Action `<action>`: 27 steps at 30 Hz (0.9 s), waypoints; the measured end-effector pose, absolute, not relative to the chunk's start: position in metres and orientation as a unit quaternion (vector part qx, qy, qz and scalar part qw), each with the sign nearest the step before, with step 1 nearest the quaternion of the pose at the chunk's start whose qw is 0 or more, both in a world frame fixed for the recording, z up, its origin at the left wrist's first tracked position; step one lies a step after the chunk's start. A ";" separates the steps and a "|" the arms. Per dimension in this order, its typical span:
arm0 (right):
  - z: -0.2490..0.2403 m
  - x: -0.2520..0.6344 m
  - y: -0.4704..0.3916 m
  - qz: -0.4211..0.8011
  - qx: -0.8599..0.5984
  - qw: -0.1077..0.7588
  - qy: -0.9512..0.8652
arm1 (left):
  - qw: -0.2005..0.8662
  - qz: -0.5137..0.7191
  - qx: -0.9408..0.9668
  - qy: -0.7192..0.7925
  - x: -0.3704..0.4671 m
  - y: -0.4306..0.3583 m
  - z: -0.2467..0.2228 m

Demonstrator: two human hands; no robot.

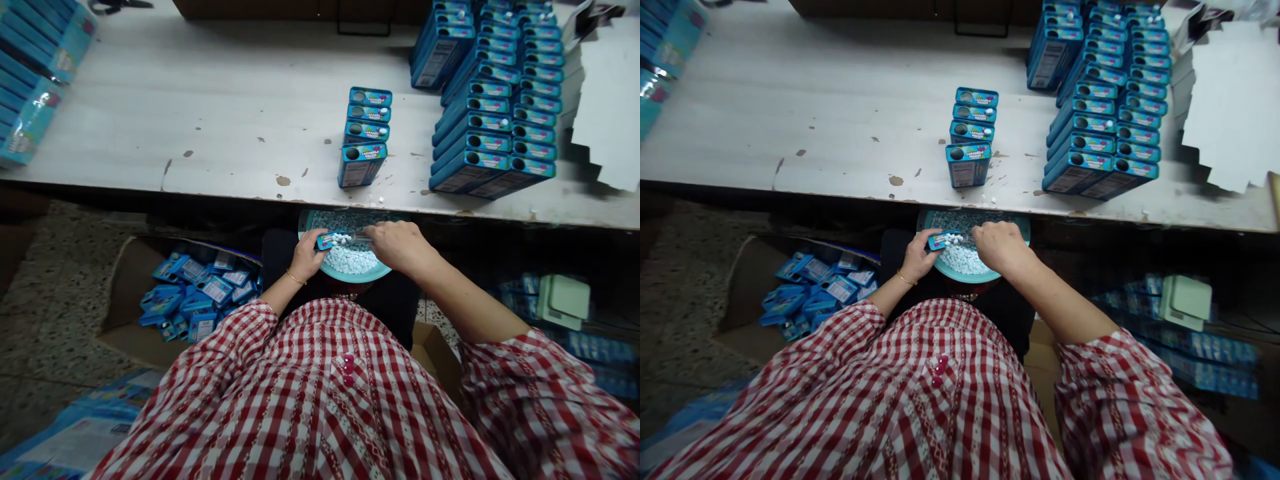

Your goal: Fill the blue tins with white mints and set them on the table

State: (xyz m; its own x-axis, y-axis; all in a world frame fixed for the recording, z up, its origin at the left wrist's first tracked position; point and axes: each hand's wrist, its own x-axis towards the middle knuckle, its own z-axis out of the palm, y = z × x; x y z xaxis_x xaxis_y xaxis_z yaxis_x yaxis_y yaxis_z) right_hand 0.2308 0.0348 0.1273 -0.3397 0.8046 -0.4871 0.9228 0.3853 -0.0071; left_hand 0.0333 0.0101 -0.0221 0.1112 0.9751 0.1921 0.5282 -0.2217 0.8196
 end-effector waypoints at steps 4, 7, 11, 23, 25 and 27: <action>0.134 0.236 0.032 -0.135 0.545 0.193 0.805 | 0.315 0.409 0.638 0.571 0.032 0.011 -0.020; 0.131 0.255 0.030 -0.148 0.558 0.156 0.802 | 0.341 0.414 0.631 0.560 0.030 0.012 -0.018; 0.092 0.287 0.031 -0.203 0.599 0.126 0.764 | 0.337 0.429 0.613 0.571 0.023 0.010 -0.015; -0.069 0.225 0.043 -0.428 0.620 0.043 0.656 | 0.299 0.432 0.588 0.615 -0.002 0.002 -0.011; -0.063 0.234 0.041 -0.450 0.610 0.014 0.652 | 0.301 0.438 0.582 0.616 -0.004 0.003 -0.012; -0.050 0.251 0.038 -0.474 0.605 -0.014 0.640 | 0.306 0.445 0.576 0.614 -0.003 0.004 -0.013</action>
